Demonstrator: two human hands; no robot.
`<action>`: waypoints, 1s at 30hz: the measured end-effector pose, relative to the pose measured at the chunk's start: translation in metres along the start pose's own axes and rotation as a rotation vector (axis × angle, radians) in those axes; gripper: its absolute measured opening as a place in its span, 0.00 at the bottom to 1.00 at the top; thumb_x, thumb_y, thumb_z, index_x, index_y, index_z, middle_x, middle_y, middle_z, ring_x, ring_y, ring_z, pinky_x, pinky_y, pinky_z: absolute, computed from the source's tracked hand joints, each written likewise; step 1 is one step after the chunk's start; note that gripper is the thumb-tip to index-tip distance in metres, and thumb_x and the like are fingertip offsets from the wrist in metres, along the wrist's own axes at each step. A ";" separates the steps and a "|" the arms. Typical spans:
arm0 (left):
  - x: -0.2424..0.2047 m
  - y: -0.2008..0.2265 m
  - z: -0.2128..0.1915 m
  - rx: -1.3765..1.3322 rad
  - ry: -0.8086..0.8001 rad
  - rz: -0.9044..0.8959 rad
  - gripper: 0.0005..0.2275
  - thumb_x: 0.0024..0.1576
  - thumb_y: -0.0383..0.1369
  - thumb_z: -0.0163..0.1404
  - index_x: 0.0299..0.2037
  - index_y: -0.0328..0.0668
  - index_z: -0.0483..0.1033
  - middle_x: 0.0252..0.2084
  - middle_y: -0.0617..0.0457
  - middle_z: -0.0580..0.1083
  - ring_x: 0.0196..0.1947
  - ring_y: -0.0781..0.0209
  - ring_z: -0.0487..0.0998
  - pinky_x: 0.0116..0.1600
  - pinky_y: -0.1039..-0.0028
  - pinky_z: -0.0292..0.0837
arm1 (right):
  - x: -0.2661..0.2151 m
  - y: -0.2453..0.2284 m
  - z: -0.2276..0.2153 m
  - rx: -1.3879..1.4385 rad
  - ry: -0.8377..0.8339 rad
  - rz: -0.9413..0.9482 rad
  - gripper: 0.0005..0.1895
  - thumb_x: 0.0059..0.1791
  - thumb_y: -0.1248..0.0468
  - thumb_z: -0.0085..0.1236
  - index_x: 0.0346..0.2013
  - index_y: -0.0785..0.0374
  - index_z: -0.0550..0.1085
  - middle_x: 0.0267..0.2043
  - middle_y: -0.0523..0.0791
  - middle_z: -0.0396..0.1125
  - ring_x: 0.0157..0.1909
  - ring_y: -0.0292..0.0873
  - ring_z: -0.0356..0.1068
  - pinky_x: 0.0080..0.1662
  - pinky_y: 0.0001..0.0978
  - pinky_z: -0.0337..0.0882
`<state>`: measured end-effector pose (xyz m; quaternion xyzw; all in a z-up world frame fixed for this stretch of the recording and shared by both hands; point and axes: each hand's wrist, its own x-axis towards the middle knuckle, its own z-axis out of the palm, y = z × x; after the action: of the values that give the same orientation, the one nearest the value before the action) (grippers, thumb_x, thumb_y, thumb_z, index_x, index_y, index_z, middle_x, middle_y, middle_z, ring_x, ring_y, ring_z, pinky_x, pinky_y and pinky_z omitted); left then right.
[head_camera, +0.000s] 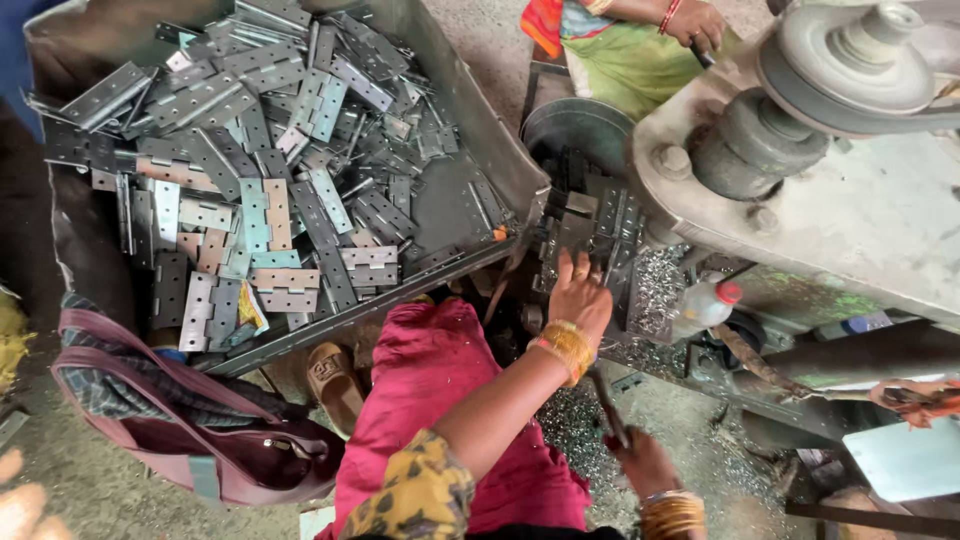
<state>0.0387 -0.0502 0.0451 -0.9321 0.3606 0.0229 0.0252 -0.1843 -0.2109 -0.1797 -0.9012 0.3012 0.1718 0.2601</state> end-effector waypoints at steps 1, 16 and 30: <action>0.003 -0.002 0.001 -0.032 -0.013 -0.021 0.16 0.60 0.32 0.47 0.56 0.39 0.79 0.72 0.46 0.64 0.78 0.48 0.52 0.77 0.48 0.32 | -0.001 -0.001 -0.005 -0.057 0.006 0.015 0.18 0.50 0.49 0.58 0.42 0.62 0.77 0.27 0.55 0.73 0.29 0.58 0.73 0.35 0.48 0.71; 0.029 0.002 -0.008 -0.032 -0.008 -0.072 0.17 0.59 0.33 0.48 0.58 0.44 0.77 0.73 0.48 0.61 0.77 0.47 0.49 0.74 0.43 0.25 | -0.003 0.015 0.001 -0.603 0.486 -0.840 0.21 0.34 0.62 0.64 0.42 0.56 0.77 0.32 0.54 0.74 0.31 0.56 0.73 0.30 0.47 0.68; -0.039 -0.009 0.037 -0.048 0.304 0.131 0.21 0.58 0.44 0.50 0.57 0.42 0.73 0.65 0.48 0.69 0.71 0.52 0.61 0.76 0.48 0.37 | -0.096 -0.104 -0.109 0.292 0.805 -0.284 0.15 0.52 0.60 0.60 0.53 0.61 0.73 0.47 0.47 0.76 0.41 0.42 0.77 0.39 0.36 0.74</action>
<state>0.0154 -0.0149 0.0108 -0.8996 0.4198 -0.1083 -0.0533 -0.1745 -0.1583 -0.0094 -0.8825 0.2730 -0.2738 0.2676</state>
